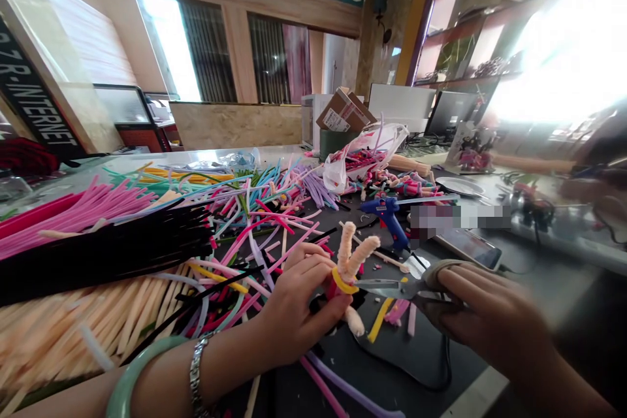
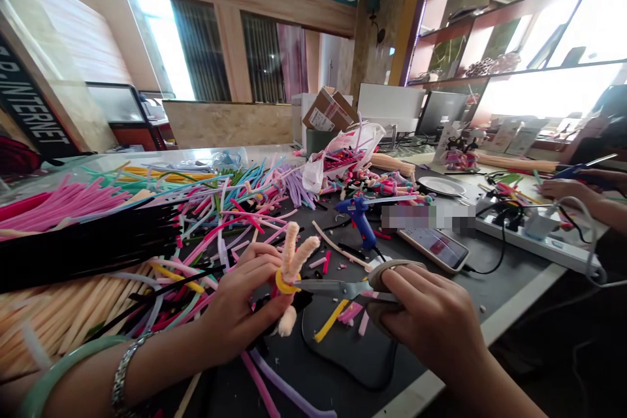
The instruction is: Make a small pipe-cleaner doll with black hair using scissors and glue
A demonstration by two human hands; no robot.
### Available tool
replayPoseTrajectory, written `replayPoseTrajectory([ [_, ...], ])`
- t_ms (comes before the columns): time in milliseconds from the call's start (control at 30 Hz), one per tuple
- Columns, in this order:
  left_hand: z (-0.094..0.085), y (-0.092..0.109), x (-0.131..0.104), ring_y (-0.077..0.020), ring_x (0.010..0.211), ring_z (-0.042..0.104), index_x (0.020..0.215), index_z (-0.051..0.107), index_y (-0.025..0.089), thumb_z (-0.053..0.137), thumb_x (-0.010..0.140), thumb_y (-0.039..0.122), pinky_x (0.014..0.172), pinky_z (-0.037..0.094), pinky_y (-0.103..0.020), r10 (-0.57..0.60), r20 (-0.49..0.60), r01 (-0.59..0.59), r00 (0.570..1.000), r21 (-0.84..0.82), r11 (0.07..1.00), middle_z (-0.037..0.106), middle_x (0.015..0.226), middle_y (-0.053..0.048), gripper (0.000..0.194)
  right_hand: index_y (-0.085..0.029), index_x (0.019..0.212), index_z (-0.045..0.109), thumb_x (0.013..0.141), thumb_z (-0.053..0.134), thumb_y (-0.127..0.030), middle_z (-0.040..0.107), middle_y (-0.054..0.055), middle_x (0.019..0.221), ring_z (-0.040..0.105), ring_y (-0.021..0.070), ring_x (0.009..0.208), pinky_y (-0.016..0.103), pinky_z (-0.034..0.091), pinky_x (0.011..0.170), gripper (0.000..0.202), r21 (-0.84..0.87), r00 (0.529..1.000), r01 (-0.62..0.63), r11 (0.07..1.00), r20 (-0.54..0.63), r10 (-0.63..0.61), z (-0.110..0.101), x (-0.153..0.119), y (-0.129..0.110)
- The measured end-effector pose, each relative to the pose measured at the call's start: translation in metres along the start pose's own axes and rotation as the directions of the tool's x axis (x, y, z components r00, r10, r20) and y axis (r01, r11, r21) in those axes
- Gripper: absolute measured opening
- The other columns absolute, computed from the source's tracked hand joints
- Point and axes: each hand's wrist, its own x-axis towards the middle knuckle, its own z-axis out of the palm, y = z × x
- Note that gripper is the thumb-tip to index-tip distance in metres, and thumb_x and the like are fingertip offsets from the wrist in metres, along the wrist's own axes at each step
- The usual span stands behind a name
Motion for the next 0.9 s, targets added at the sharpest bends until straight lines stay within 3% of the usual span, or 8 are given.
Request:
replayPoseTrajectory([
  [100, 0.000, 0.000, -0.001, -0.0202, 0.086, 0.054, 0.077, 0.053, 0.018, 0.055, 0.088, 0.020, 0.087, 0.043, -0.038, 0.023, -0.005, -0.023, 1.000, 0.034, 0.999, 0.061, 0.076, -0.003, 0.011, -0.022, 0.077, 0.059, 0.080, 0.056, -0.019, 0.068, 0.001, 0.076, 0.064, 0.0149, 0.066, 0.025, 0.049, 0.060, 0.006, 0.153, 0.992, -0.112, 0.982, 0.074, 0.102, 0.003, 0.001, -0.002],
  [267, 0.001, -0.002, -0.002, -0.0209, 0.086, 0.053, 0.074, 0.052, 0.019, 0.057, 0.087, 0.022, 0.084, 0.043, -0.037, 0.037, -0.015, -0.036, 0.999, 0.058, 0.998, 0.059, 0.074, -0.003, 0.014, -0.022, 0.080, 0.058, 0.079, 0.062, -0.023, 0.067, 0.002, 0.077, 0.064, 0.0160, 0.069, 0.026, 0.049, 0.061, 0.005, 0.208, 0.983, -0.123, 0.970, 0.157, 0.091, 0.002, 0.002, -0.005],
  [467, -0.001, -0.003, -0.001, -0.0208, 0.085, 0.054, 0.075, 0.052, 0.019, 0.055, 0.089, 0.024, 0.086, 0.043, -0.039, 0.022, -0.001, -0.022, 1.000, 0.072, 0.997, 0.063, 0.079, -0.004, 0.015, -0.022, 0.079, 0.056, 0.075, 0.065, -0.020, 0.065, 0.000, 0.076, 0.063, 0.0157, 0.069, 0.025, 0.048, 0.061, 0.010, 0.196, 0.987, -0.128, 0.972, 0.123, 0.105, 0.002, 0.003, -0.005],
  [600, -0.001, -0.002, -0.002, -0.0198, 0.084, 0.052, 0.079, 0.055, 0.018, 0.054, 0.089, 0.021, 0.087, 0.042, -0.038, 0.034, 0.008, -0.034, 0.999, 0.044, 0.998, 0.061, 0.079, -0.004, 0.010, -0.024, 0.074, 0.051, 0.076, 0.072, -0.038, 0.058, -0.002, 0.065, 0.055, 0.0127, 0.053, 0.024, 0.045, 0.050, 0.025, 0.208, 0.987, -0.155, 0.966, 0.073, 0.142, -0.009, 0.005, -0.002],
  [700, -0.002, -0.002, -0.003, -0.0203, 0.085, 0.052, 0.078, 0.054, 0.018, 0.054, 0.088, 0.020, 0.086, 0.042, -0.037, 0.048, 0.012, -0.048, 0.999, 0.018, 0.999, 0.060, 0.077, -0.004, 0.010, -0.023, 0.076, 0.055, 0.077, 0.070, -0.048, 0.064, 0.002, 0.073, 0.061, 0.0162, 0.058, 0.028, 0.048, 0.055, 0.029, 0.123, 0.985, -0.174, 0.977, 0.020, 0.173, -0.016, 0.004, 0.000],
  [900, -0.003, -0.003, -0.003, -0.0204, 0.089, 0.050, 0.080, 0.055, 0.017, 0.054, 0.089, 0.019, 0.091, 0.041, -0.038, 0.053, 0.013, -0.053, 0.998, -0.030, 0.998, 0.060, 0.078, -0.004, 0.009, -0.023, 0.079, 0.057, 0.076, 0.070, -0.034, 0.065, 0.001, 0.075, 0.063, 0.0151, 0.064, 0.025, 0.048, 0.058, 0.017, 0.115, 0.998, -0.059, 0.992, 0.036, 0.055, -0.011, 0.003, 0.001],
])
